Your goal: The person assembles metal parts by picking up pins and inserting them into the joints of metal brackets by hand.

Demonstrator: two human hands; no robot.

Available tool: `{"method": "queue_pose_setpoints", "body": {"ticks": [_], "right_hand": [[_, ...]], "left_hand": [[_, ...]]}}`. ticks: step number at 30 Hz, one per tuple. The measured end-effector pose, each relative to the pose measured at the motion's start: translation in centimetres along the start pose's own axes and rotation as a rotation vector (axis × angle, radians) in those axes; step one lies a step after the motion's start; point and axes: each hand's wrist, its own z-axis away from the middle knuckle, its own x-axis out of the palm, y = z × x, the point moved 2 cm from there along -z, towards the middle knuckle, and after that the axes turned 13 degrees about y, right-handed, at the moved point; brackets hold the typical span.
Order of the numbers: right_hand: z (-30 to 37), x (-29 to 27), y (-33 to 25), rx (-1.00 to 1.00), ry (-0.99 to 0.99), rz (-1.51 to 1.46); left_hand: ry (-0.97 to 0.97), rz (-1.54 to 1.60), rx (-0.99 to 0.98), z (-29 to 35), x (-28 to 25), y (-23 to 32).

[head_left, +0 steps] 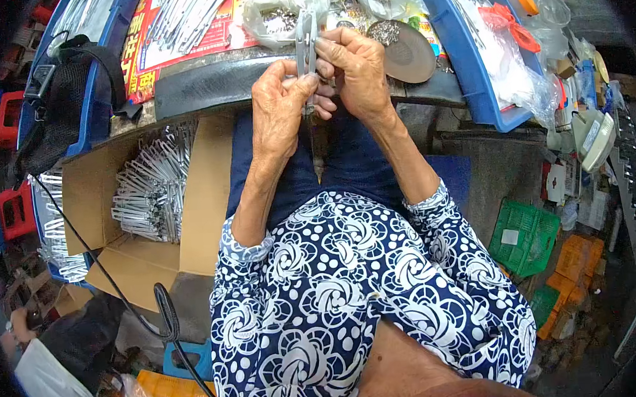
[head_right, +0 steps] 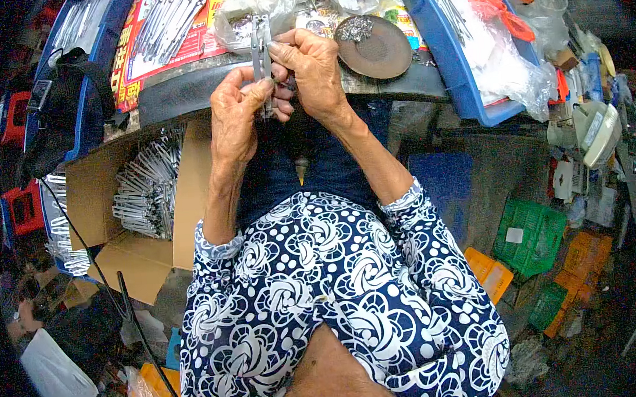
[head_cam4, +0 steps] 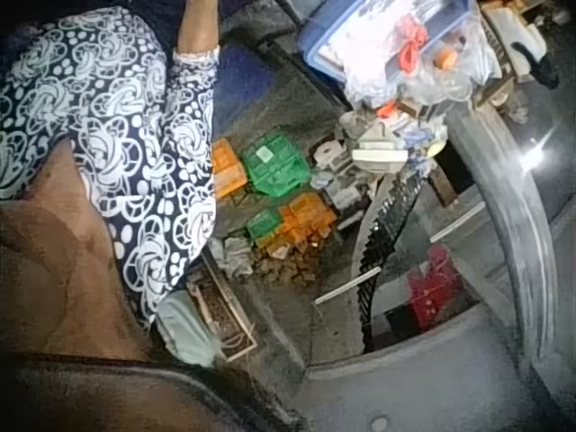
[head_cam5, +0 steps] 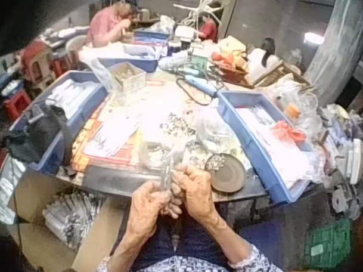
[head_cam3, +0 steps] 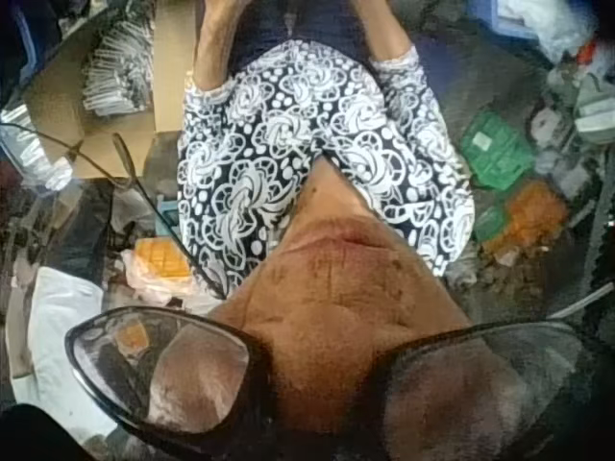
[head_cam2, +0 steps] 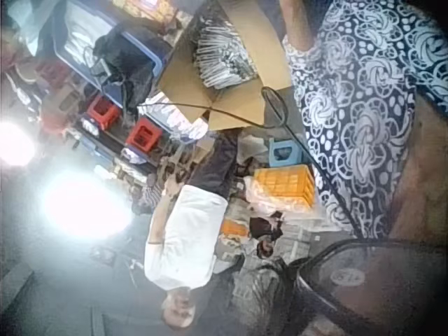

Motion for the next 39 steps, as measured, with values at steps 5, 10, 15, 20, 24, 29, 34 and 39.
{"method": "queue_pose_setpoints", "body": {"ticks": [5,10,15,20,24,29,34,39], "right_hand": [[0.1,0.1,-0.1,0.064,-0.048,-0.003],[-0.4,-0.2,-0.3,0.116,-0.069,0.007],[-0.3,-0.2,-0.6,0.11,-0.078,0.026],[-0.5,-0.4,-0.3,0.005,-0.066,0.182],[-0.1,-0.4,-0.4,0.001,-0.002,0.141],[-0.3,-0.6,0.0,-0.126,-0.028,0.223],[0.0,-0.5,-0.3,-0.155,-0.02,0.269],[0.0,-0.6,-0.6,-0.179,-0.001,0.32]], "left_hand": [[0.0,0.023,-0.023,0.1,-0.2,0.0],[-0.009,0.011,-0.02,0.0,-0.1,0.0],[-0.046,0.008,-0.024,0.0,-0.3,-0.1],[-0.076,-0.048,-0.052,0.1,-0.3,0.4],[-0.072,-0.119,-0.017,0.0,-0.1,0.5],[0.081,-0.146,0.133,-1.1,0.0,0.9],[0.157,-0.173,0.252,-1.6,0.3,1.0],[0.15,-0.215,0.227,-1.6,0.4,1.5]]}}
